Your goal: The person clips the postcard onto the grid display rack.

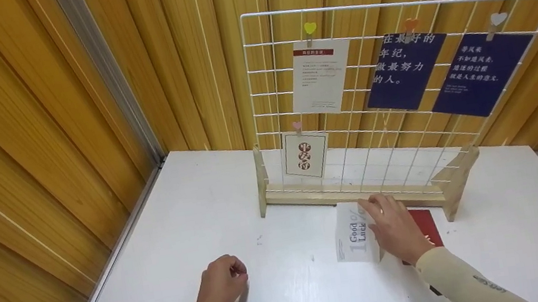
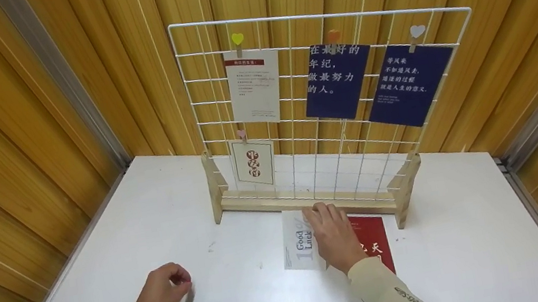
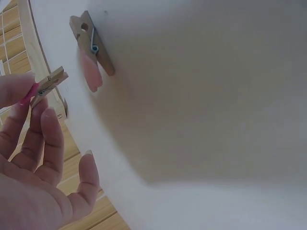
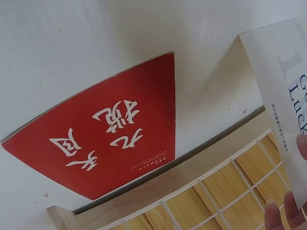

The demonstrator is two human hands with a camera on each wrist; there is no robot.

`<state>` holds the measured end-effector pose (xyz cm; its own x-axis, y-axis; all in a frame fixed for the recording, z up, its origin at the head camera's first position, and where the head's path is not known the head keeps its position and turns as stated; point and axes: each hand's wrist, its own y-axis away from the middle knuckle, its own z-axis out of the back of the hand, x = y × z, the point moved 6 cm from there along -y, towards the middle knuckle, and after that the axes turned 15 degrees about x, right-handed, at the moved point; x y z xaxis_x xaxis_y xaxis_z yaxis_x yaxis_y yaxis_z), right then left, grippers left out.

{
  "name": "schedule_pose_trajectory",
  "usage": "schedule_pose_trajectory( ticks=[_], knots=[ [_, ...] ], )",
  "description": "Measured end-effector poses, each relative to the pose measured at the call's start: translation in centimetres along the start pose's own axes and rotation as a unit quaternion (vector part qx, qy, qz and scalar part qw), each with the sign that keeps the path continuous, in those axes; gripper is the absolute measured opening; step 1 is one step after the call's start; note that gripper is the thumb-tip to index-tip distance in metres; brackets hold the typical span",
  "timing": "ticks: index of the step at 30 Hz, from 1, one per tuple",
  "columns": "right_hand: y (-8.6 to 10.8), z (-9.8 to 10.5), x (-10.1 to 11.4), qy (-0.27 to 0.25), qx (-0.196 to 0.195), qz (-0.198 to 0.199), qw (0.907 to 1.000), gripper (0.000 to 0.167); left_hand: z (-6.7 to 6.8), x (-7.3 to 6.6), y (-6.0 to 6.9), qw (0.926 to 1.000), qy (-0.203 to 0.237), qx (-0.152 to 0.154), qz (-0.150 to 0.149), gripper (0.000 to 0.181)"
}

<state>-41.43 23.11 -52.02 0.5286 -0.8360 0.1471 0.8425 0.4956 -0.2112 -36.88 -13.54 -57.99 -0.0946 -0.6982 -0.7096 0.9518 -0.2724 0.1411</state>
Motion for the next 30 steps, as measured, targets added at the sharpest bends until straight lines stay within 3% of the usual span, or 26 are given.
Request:
schedule_pose_trajectory(
  ticks=[10,17,22,30],
  knots=[
    [1.3,0.8,0.5,-0.006,-0.053,0.029,0.9982,0.067,0.1,-0.3,-0.1,0.9993,-0.034,-0.013,0.006,0.018],
    [1.8,1.1,1.2,0.019,-0.077,0.065,0.9947,0.059,-0.2,-0.8,-0.2,0.9977,-0.060,-0.019,-0.024,0.018],
    [2.0,1.5,1.5,0.019,-0.075,0.073,0.9943,0.056,-0.4,-1.0,-0.4,0.9978,-0.059,-0.020,-0.024,0.019],
    [2.2,1.5,2.2,0.024,-0.058,0.080,0.9948,0.057,-0.7,-0.9,-0.6,0.9988,-0.047,-0.013,0.004,0.014]
  ],
)
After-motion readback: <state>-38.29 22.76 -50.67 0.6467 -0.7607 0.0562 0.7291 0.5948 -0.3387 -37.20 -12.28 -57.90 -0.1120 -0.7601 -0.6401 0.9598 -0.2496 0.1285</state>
